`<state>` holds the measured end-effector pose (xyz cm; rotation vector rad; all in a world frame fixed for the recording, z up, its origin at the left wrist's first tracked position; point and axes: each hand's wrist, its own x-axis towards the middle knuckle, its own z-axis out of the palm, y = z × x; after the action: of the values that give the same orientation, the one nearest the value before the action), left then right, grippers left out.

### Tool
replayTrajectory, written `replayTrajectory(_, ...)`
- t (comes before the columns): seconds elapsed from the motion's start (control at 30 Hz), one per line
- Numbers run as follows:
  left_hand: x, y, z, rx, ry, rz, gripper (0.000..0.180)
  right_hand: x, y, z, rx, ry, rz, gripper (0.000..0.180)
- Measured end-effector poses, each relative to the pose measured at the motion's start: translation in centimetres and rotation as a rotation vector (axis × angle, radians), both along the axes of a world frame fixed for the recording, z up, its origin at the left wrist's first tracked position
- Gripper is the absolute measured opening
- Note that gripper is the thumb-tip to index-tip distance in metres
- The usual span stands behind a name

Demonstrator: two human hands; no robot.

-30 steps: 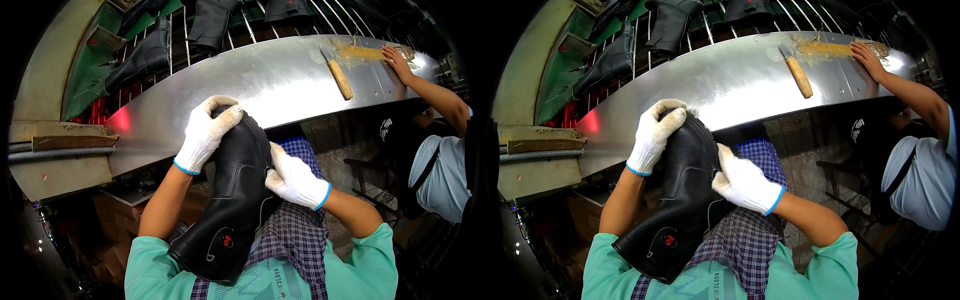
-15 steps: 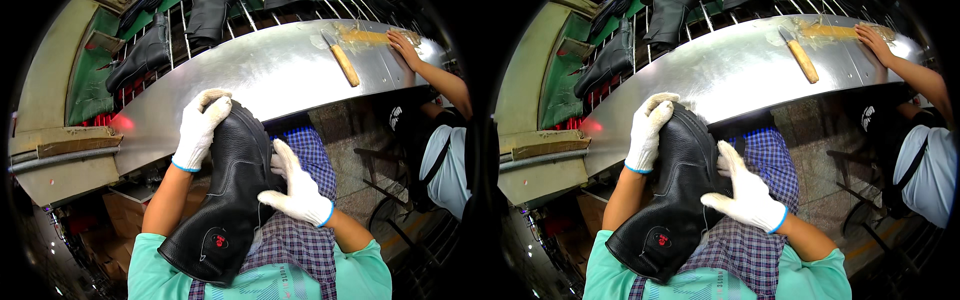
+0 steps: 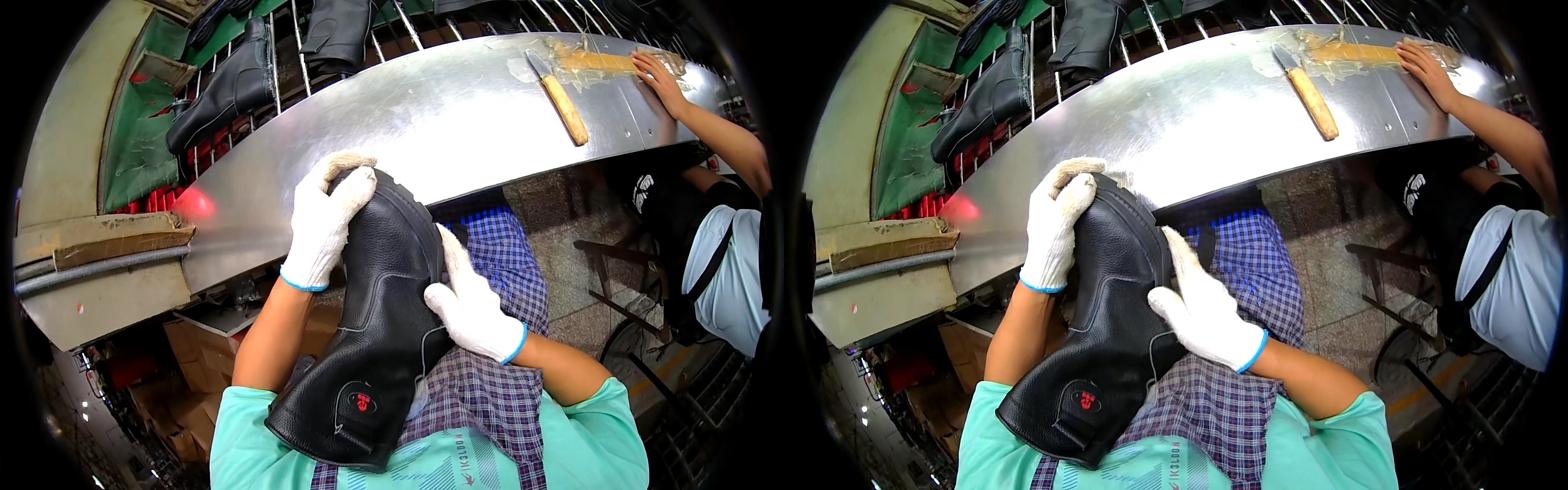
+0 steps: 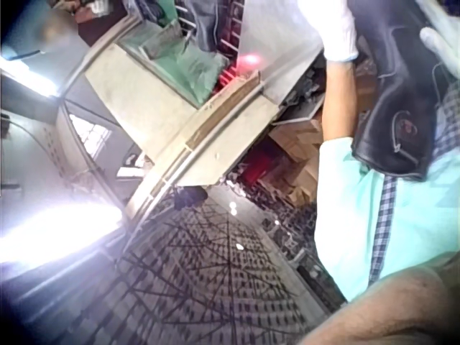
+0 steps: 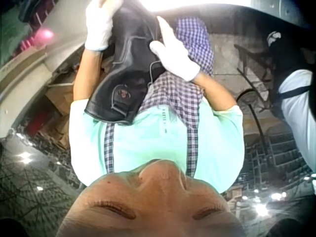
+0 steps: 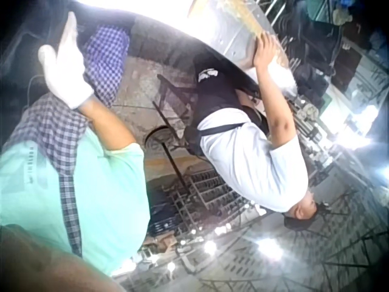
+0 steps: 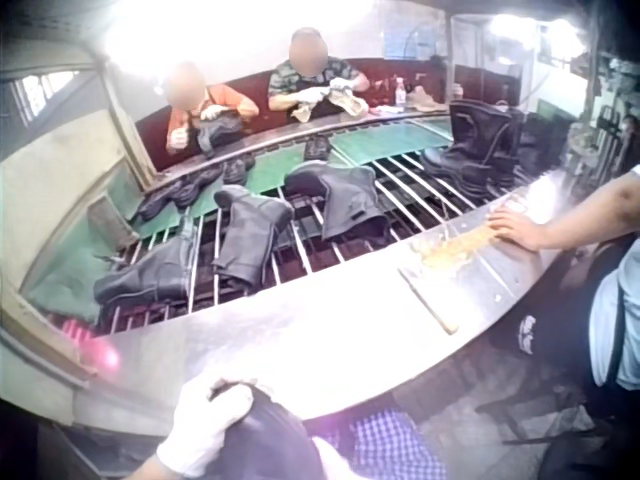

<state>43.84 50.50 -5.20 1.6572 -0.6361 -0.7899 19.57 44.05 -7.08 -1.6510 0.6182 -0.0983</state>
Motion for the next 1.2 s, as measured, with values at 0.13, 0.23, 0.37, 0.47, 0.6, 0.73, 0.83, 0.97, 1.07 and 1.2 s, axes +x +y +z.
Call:
replayTrajectory(0.13, 0.0, 0.2, -0.1, -0.006, 0.003, 0.006, 0.029, 0.9, -1.4, 1.1, 0.231, 0.131, 0.051, 0.081)
replayTrajectory(0.23, 0.2, 0.3, -0.3, -0.036, 0.031, 0.012, 0.029, 1.8, -3.3, 1.4, 0.257, 0.088, 0.168, 0.083)
replayTrajectory(0.37, 0.6, 0.8, -0.5, -0.106, 0.086, 0.011, 0.03, 3.5, -5.9, 2.0, 0.058, 0.105, 0.387, 0.089)
replayTrajectory(0.47, 0.8, 1.4, -0.7, -0.185, 0.154, 0.001, 0.032, 5.6, -7.9, 3.0, 0.007, 0.171, 0.554, 0.085)
replayTrajectory(0.6, 1.3, 2.0, -1.6, -0.216, 0.198, -0.012, 0.034, 6.0, -7.8, 4.5, 0.389, 0.245, 0.407, 0.072)
replayTrajectory(0.73, 1.4, 2.0, -1.9, -0.205, 0.136, 0.008, 0.034, 4.1, -6.9, 1.7, 0.133, 0.032, 0.494, 0.085)
replayTrajectory(0.83, 1.2, 2.0, -2.0, -0.222, 0.16, 0.008, 0.033, 3.6, -5.9, 0.3, 0.234, 0.014, 0.468, 0.093)
replayTrajectory(0.97, 0.9, 2.5, -1.1, -0.239, 0.271, 0.049, 0.033, 4.7, -5.0, 2.4, 0.228, 0.137, 0.449, 0.098)
replayTrajectory(1.07, 1.2, 2.9, -1.5, -0.306, 0.375, 0.038, 0.035, 4.6, -3.5, -1.5, 0.487, -0.018, 0.384, 0.099)
replayTrajectory(1.2, 1.1, 2.1, -1.0, -0.229, 0.329, 0.025, 0.042, 4.0, -0.9, -2.3, 1.142, -0.124, 0.148, 0.092)
